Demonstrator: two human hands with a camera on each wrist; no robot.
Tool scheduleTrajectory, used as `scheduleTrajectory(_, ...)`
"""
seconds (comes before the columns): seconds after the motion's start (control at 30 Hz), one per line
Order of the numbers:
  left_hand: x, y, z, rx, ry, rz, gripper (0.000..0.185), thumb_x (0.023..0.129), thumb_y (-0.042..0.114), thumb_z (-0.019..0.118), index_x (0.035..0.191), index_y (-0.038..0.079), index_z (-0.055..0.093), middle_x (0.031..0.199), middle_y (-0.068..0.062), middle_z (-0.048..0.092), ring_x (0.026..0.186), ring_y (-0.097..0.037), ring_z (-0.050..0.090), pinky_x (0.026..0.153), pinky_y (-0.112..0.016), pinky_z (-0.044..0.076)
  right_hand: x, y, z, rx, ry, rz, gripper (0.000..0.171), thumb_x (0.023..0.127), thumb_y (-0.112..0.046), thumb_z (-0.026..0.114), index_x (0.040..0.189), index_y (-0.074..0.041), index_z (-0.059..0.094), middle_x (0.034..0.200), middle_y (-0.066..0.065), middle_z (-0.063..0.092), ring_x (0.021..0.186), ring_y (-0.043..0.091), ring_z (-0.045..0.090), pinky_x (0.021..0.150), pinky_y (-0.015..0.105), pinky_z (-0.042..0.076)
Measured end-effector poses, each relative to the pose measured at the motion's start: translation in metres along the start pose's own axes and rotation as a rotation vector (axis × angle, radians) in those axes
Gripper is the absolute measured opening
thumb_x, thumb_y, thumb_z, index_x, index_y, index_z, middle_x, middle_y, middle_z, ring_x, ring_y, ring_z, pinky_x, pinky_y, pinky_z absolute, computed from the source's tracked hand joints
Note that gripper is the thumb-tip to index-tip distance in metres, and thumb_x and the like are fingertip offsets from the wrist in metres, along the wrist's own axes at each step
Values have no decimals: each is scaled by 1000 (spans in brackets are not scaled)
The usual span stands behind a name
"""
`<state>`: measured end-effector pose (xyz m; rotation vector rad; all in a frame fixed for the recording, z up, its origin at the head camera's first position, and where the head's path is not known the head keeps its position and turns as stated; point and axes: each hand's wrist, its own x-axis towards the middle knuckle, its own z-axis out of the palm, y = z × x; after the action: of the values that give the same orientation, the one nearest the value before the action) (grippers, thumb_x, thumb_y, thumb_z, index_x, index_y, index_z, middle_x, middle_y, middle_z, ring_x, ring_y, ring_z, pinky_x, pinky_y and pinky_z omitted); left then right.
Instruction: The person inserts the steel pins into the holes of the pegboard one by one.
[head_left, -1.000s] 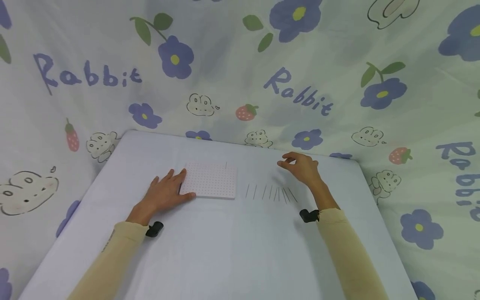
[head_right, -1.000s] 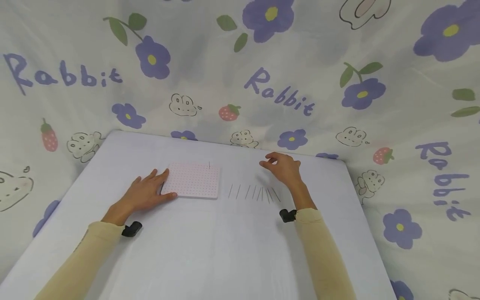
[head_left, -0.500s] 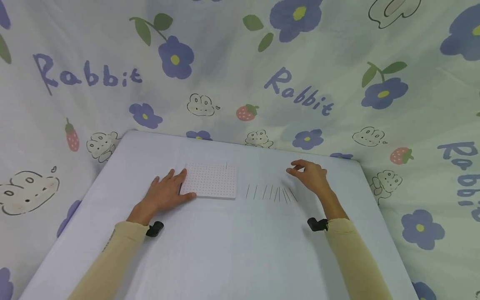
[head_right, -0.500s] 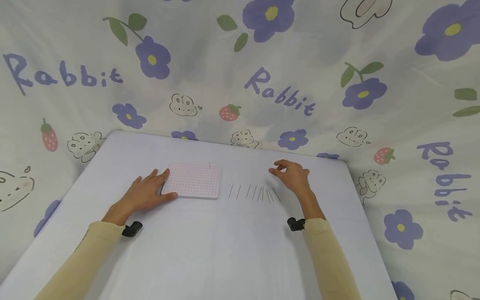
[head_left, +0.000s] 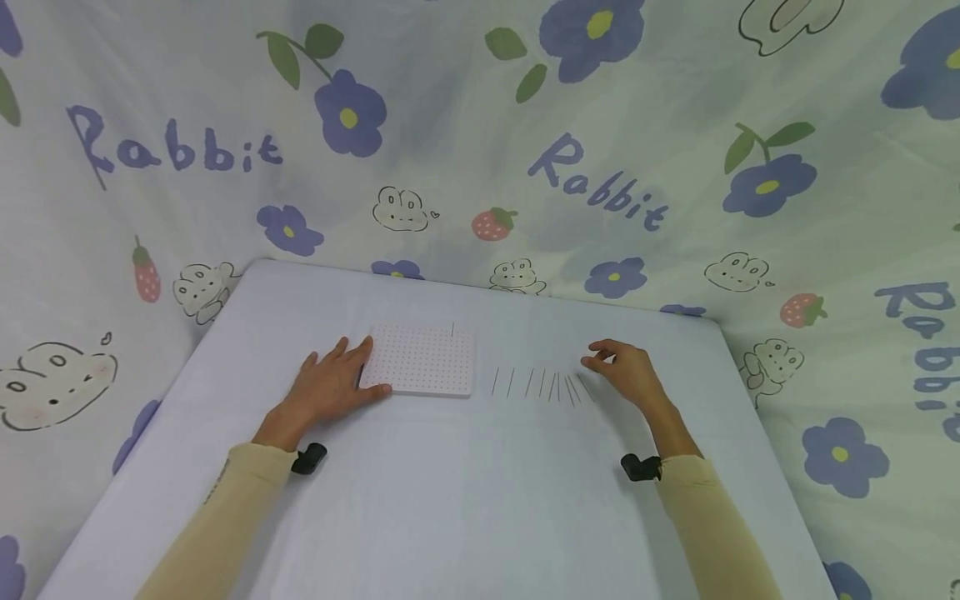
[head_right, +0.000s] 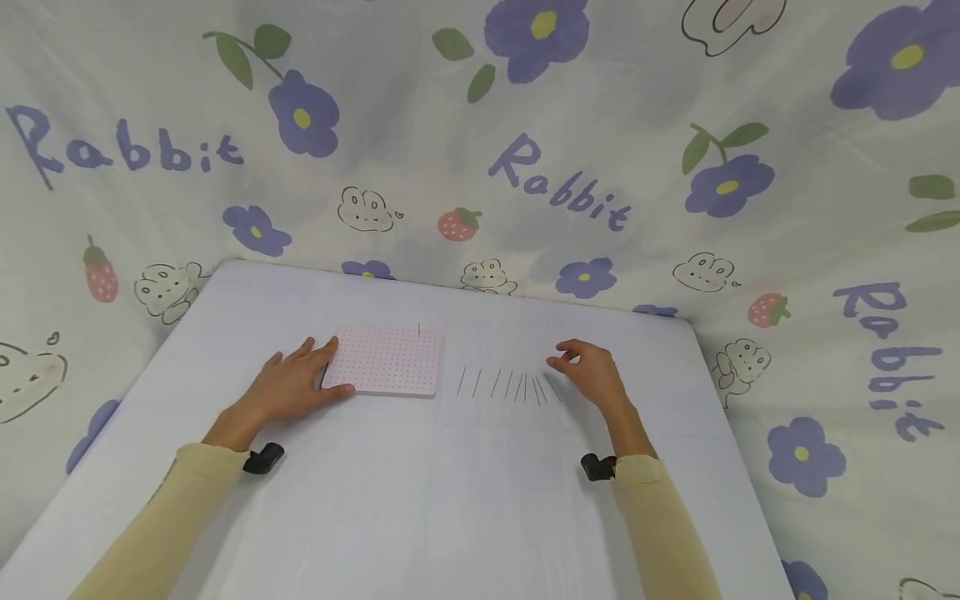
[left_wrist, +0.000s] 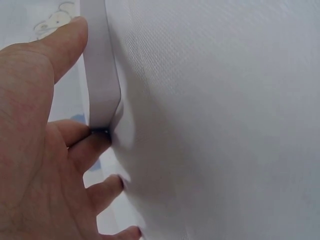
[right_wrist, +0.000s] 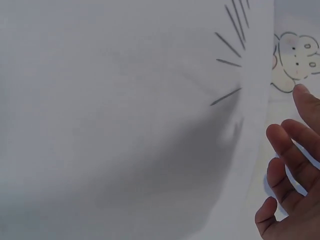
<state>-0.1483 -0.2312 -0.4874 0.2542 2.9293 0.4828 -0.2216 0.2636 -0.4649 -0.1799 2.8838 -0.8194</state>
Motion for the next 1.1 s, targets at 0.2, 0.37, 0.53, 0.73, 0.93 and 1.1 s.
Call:
scheduleTrajectory(0.2, -1, 1, 0, 0, 5, -10, 102, 90, 68, 60, 159, 1, 25, 159, -24, 34, 149, -48, 21, 112, -75, 13, -7, 10, 11, 10, -31, 18, 47, 93, -40, 72, 129, -9, 67, 110, 10, 71, 97, 27, 64, 77, 39, 53)
scheduleTrajectory(0.37, -1, 0, 0, 0, 8, -2, 101, 90, 66, 61, 158, 0, 25, 159, -24, 34, 149, -48, 22, 112, -75, 13, -13, 11, 16, 12, -43, 29, 43, 93, -34, 73, 127, -8, 68, 108, 10, 70, 97, 27, 63, 83, 43, 52)
scheduleTrajectory(0.53, -1, -1, 0, 0, 4, -5, 102, 90, 67, 59, 159, 1, 24, 159, -25, 33, 149, -48, 20, 113, -75, 12, -15, 10, 21, 19, -38, 42, 40, 92, -30, 75, 123, -7, 70, 104, 9, 69, 96, 27, 62, 82, 42, 51)
scheduleTrajectory(0.73, -2, 0, -1, -13, 10, -3, 101, 90, 66, 60, 158, 1, 25, 159, -25, 33, 149, -48, 20, 113, -74, 11, -14, 13, 28, -9, -38, 54, 39, 89, -30, 78, 122, -9, 71, 101, 6, 66, 92, 23, 59, 79, 39, 49)
scheduleTrajectory(0.93, -2, 1, -2, -20, 9, 3, 100, 91, 64, 61, 158, 0, 25, 159, -25, 33, 149, -48, 21, 113, -74, 11, -16, 15, 30, -8, -41, 39, 41, 88, -27, 80, 123, -10, 70, 103, 7, 64, 94, 24, 59, 81, 41, 49)
scheduleTrajectory(1.1, -2, 2, -2, -18, 9, 5, 100, 91, 64, 62, 158, 0, 25, 159, -25, 33, 149, -48, 21, 113, -75, 12, -17, 17, 30, -8, -37, 12, 39, 88, -24, 79, 123, -8, 70, 100, 6, 63, 92, 23, 58, 80, 40, 49)
